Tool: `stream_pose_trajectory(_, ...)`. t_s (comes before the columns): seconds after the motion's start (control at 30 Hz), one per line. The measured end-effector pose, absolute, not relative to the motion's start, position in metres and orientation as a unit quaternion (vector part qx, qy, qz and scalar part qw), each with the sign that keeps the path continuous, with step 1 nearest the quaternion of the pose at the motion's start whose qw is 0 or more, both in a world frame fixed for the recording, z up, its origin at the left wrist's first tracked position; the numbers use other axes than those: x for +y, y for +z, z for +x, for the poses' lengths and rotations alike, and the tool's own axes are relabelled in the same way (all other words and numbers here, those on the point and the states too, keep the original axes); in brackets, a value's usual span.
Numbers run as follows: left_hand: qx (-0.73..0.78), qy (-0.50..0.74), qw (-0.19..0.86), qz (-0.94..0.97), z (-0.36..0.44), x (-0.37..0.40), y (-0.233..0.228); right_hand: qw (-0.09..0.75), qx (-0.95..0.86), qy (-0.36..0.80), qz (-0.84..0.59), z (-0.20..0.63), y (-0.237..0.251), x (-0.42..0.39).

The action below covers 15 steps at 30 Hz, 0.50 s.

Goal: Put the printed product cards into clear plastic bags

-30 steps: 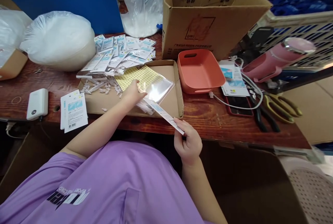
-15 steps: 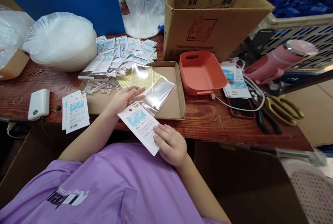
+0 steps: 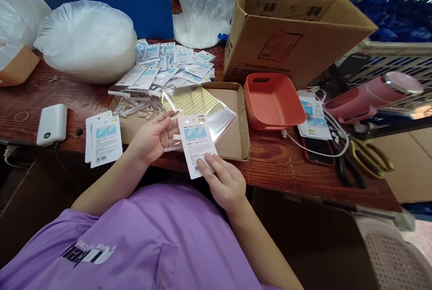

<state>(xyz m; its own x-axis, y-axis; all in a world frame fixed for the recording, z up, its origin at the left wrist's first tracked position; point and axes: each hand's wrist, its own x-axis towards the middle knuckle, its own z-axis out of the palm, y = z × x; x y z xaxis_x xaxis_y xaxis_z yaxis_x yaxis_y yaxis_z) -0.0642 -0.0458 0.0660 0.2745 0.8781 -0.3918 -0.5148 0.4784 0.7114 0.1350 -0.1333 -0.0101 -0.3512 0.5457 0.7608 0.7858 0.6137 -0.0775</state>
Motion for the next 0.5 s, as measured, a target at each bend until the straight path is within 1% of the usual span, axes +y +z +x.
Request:
stream_pose_trajectory(0.13,0.373,0.459,0.771,0.237,-0.066,-0.051,0.068,0.381,-0.831,-0.125,-0.384,0.114,-0.001,-0.125)
stream_pose_trajectory(0.3,0.319,0.464,0.781,0.272,-0.082,-0.057,0.063,0.363,-0.847,-0.124,-0.368,0.099,0.008,-0.119)
stream_pose_trajectory(0.43,0.277,0.429,0.810,0.289,-0.096,-0.064,0.061,0.366,-0.851,-0.123,-0.356,0.092,0.012,-0.114)
stream_pose_trajectory(0.5,0.273,0.432,0.813,0.279,-0.101,-0.066,0.062,0.371,-0.852,-0.112,-0.352,0.089,0.014,-0.111)
